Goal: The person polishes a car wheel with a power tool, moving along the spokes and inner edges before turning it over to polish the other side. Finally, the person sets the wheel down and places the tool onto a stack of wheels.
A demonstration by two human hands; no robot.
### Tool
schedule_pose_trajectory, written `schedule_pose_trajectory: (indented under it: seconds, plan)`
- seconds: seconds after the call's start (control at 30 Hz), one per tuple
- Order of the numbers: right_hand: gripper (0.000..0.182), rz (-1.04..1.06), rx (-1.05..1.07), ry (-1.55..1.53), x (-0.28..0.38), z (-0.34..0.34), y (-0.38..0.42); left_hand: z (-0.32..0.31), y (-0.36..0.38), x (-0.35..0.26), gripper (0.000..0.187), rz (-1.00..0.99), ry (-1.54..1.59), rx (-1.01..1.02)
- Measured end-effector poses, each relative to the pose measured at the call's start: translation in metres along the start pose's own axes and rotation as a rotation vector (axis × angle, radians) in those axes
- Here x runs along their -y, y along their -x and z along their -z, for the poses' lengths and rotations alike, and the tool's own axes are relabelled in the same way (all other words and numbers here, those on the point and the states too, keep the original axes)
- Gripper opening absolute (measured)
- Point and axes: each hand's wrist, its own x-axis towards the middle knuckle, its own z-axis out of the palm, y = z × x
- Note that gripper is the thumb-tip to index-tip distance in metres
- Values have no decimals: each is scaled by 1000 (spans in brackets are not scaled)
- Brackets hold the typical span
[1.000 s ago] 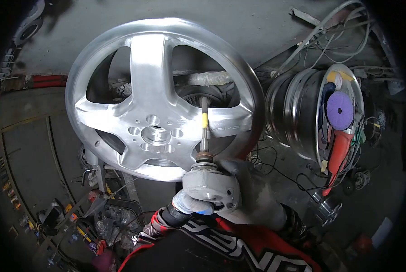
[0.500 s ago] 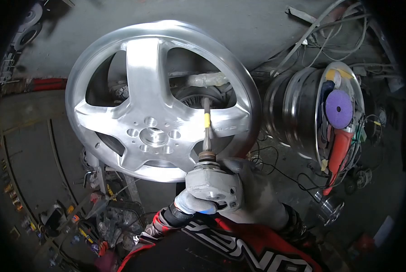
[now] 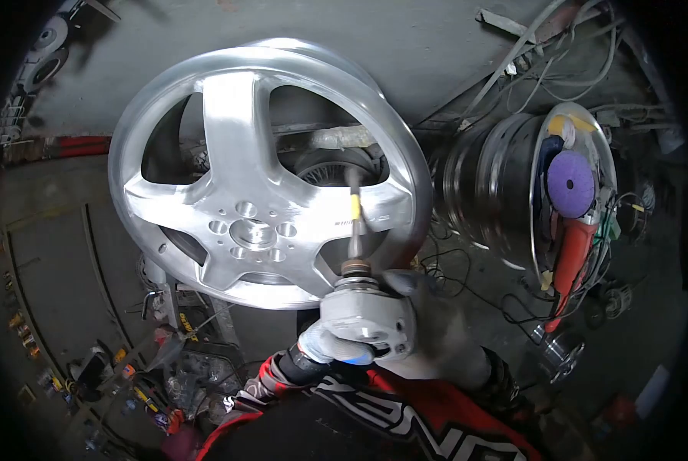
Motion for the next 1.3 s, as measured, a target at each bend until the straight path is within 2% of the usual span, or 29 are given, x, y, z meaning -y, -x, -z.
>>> schedule_pose_trajectory:
  seconds: [0.03,0.07,0.1,0.13,0.17,0.27,0.33,0.43,0.5,0.57,0.63,0.7,0.77,0.83,0.87,0.93,1.03,1.07,1.1,1.17,1.3]
  plan:
    - [80,-45,-47,-115,-5,0,4,-1,-6,2,86,-3,1,2]
    - [78,-139,40,-175,-3,9,10,-1,-12,3,87,-62,-150,76]
    - [78,-138,43,-172,1,15,9,0,-16,4,89,-121,-300,150]
    - [78,-197,53,-152,5,19,9,4,-8,6,88,76,-193,91]
    - [77,-256,63,-132,7,20,9,9,-8,9,88,74,-191,91]
    - [76,-173,44,-88,9,17,4,16,-3,11,91,5,-278,184]
    - [76,-149,16,-130,7,5,2,10,8,5,98,27,-121,65]
    - [74,-104,-14,-162,12,-6,-6,26,19,1,99,-75,-220,24]
    - [74,-84,-12,-152,14,-10,-11,30,29,-1,96,-40,-109,13]
    - [80,-63,86,-51,13,-14,-14,34,37,-2,86,-97,-37,-30]
    - [78,-12,73,17,16,-22,-17,30,34,-11,85,-167,-128,-37]
    - [77,39,56,77,18,-25,-21,31,32,-16,83,-81,-183,-7]
    - [75,70,55,72,18,-20,-25,24,25,-19,78,-160,-262,-30]
    - [74,54,41,51,9,-25,-14,17,17,-21,79,-202,-291,102]
    - [74,38,27,32,5,-26,-9,16,15,-18,79,-204,-289,102]
    - [73,-7,6,-9,7,-15,-3,14,13,-11,88,-20,-141,61]
    - [74,-104,-19,-82,7,2,4,6,5,-3,92,-41,-202,95]
    - [75,-158,-20,-120,7,5,5,19,3,8,80,-101,-237,212]
    - [75,-159,-19,-117,9,6,4,23,0,10,80,-102,-234,213]
    - [75,-173,-22,-90,13,7,0,29,-2,9,66,-85,-280,293]
    - [75,-128,-45,-111,16,-9,-9,43,18,3,58,-61,-389,232]
